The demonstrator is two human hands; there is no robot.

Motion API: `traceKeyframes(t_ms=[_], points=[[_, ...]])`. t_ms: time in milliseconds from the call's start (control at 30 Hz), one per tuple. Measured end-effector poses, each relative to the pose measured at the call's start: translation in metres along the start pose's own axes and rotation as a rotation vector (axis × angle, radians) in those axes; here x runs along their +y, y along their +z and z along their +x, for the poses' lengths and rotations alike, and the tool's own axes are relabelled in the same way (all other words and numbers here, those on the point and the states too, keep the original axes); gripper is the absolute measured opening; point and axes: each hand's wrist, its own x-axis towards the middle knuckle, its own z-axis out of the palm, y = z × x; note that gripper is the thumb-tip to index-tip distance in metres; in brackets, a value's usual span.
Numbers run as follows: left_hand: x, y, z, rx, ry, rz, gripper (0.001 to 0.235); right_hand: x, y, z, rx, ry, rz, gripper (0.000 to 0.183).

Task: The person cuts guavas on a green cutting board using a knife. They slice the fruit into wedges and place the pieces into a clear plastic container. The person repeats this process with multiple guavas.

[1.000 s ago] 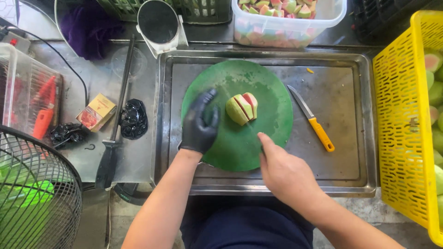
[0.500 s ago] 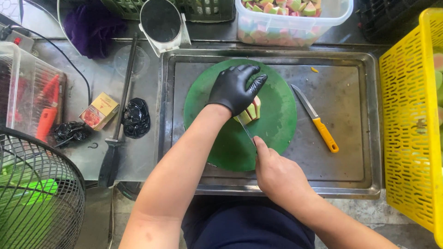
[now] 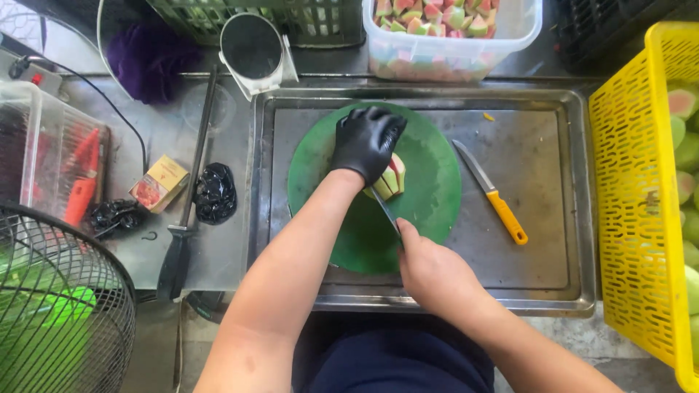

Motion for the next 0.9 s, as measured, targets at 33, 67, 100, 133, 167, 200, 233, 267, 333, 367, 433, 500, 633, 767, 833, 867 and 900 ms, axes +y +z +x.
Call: traceKeyframes(t_ms=[33, 67, 100, 133, 167, 200, 233, 267, 333, 367, 433, 500, 633, 767, 833, 867, 900], points=[[-0.004, 0.003, 0.0, 0.002, -0.007, -0.023, 0.03, 0.001, -0.001, -0.001, 0.001, 0.005, 0.05, 0.054], [-0.008, 0.005, 0.001, 0.006, -0.008, -0.048, 0.031, 0.002, -0.003, -0.001, 0.009, 0.011, 0.097, 0.054], [-0.014, 0.005, 0.003, -0.008, -0.036, -0.206, 0.031, 0.004, -0.005, 0.0, -0.03, 0.091, 0.188, 0.051], [-0.021, 0.002, 0.002, -0.025, -0.073, -0.365, 0.032, 0.006, -0.009, 0.0, -0.079, 0.171, 0.282, 0.048], [-0.026, -0.002, -0.001, -0.042, -0.11, -0.522, 0.033, 0.007, -0.012, -0.001, -0.128, 0.251, 0.376, 0.045], [-0.033, -0.011, 0.001, -0.058, -0.118, -0.646, 0.033, 0.005, -0.015, 0.0, -0.113, 0.238, 0.359, 0.046], [-0.038, -0.021, 0.0, -0.075, -0.125, -0.769, 0.034, 0.003, -0.017, 0.0, -0.098, 0.225, 0.343, 0.047], [-0.039, -0.027, -0.007, -0.102, -0.139, -0.896, 0.034, 0.001, -0.017, -0.003, -0.088, 0.223, 0.33, 0.049], [-0.04, -0.041, -0.023, -0.002, -0.071, -0.609, 0.03, -0.001, -0.015, -0.006, -0.043, 0.173, 0.282, 0.047], [-0.036, -0.045, -0.031, 0.046, -0.039, -0.465, 0.028, -0.001, -0.014, -0.007, -0.022, 0.15, 0.258, 0.047], [-0.021, -0.05, -0.051, 0.089, -0.15, -0.419, 0.032, -0.001, -0.013, -0.005, -0.068, 0.134, 0.198, 0.043], [-0.004, -0.055, -0.07, 0.115, -0.284, -0.371, 0.038, 0.0, -0.014, -0.001, -0.099, 0.125, 0.154, 0.042], [0.015, -0.072, -0.085, 0.136, -0.103, -0.23, 0.061, 0.002, -0.016, -0.002, 0.004, 0.044, 0.203, 0.044], [0.01, -0.098, -0.071, -0.061, 0.184, -0.225, 0.086, 0.008, -0.019, -0.022, 0.133, 0.049, 0.421, 0.048], [0.014, -0.106, -0.057, -0.345, 0.267, -0.032, 0.095, 0.016, -0.024, -0.027, 0.252, 0.069, 0.444, 0.049], [0.018, -0.108, -0.049, -0.487, 0.309, 0.064, 0.1, 0.018, -0.025, -0.028, 0.313, 0.081, 0.452, 0.049], [0.024, -0.107, -0.042, -0.534, 0.366, 0.185, 0.098, 0.022, -0.026, -0.028, 0.264, 0.222, 0.554, 0.049]])
